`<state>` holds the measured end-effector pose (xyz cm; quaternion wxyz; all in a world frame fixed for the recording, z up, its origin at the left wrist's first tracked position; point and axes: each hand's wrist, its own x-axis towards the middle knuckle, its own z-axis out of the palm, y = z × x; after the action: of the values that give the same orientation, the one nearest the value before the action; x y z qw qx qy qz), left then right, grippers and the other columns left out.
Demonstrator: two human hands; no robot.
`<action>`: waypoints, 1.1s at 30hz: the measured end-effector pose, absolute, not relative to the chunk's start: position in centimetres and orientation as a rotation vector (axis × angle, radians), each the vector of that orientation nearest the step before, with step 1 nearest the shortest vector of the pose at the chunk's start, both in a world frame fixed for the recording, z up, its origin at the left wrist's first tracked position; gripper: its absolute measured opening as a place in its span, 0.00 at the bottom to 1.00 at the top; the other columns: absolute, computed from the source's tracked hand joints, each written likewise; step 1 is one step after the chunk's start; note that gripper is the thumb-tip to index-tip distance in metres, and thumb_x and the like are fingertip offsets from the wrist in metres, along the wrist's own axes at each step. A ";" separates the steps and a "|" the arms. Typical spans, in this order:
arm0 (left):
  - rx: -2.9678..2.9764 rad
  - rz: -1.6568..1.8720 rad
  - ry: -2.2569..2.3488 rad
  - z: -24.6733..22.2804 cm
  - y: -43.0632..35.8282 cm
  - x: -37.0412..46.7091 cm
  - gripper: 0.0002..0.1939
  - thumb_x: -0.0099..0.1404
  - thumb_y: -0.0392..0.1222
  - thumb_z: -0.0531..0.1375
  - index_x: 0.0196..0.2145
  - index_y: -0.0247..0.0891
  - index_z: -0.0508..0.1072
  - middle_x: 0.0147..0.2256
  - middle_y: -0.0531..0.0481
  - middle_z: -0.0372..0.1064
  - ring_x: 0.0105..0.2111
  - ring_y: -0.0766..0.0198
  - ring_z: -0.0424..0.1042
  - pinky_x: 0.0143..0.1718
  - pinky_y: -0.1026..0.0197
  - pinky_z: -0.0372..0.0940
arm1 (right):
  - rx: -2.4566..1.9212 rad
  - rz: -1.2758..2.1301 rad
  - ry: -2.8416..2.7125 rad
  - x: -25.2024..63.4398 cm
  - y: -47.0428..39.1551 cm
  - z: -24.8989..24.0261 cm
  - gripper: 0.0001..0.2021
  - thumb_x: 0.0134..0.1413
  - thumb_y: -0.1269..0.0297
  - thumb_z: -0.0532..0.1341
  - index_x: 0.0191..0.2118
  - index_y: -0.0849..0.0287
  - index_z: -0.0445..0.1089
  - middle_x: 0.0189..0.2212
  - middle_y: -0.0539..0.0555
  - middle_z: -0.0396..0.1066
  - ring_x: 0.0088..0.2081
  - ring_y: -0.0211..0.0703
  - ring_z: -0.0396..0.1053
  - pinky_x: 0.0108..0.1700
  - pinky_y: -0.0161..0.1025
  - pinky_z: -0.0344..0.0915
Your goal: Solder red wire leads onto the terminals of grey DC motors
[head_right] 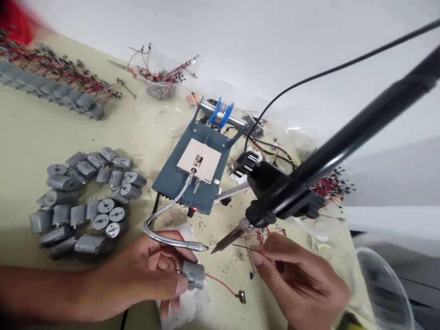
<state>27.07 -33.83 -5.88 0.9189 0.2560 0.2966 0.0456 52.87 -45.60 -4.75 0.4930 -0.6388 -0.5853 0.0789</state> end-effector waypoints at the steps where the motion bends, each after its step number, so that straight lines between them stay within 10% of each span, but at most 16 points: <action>1: 0.535 0.069 0.632 -5.7 -33.9 27.1 0.21 0.52 0.46 0.75 0.40 0.39 0.74 0.23 0.58 0.74 0.21 0.67 0.74 0.24 0.65 0.73 | -1.570 0.171 -1.386 53.0 -45.6 -4.8 0.06 0.61 0.69 0.78 0.40 0.50 0.85 0.32 0.49 0.83 0.29 0.45 0.78 0.33 0.42 0.78; 33: 0.484 0.154 0.621 -6.9 -33.8 27.8 0.17 0.47 0.46 0.74 0.34 0.39 0.77 0.24 0.54 0.74 0.19 0.64 0.73 0.18 0.63 0.70 | -1.644 0.168 -1.342 54.2 -45.2 -4.8 0.05 0.60 0.68 0.79 0.37 0.54 0.85 0.30 0.51 0.83 0.25 0.43 0.77 0.23 0.37 0.72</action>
<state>27.82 -33.76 -6.91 0.9207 0.2356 0.3021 0.0750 54.22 -45.17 -4.77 0.4848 -0.6755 -0.5513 0.0689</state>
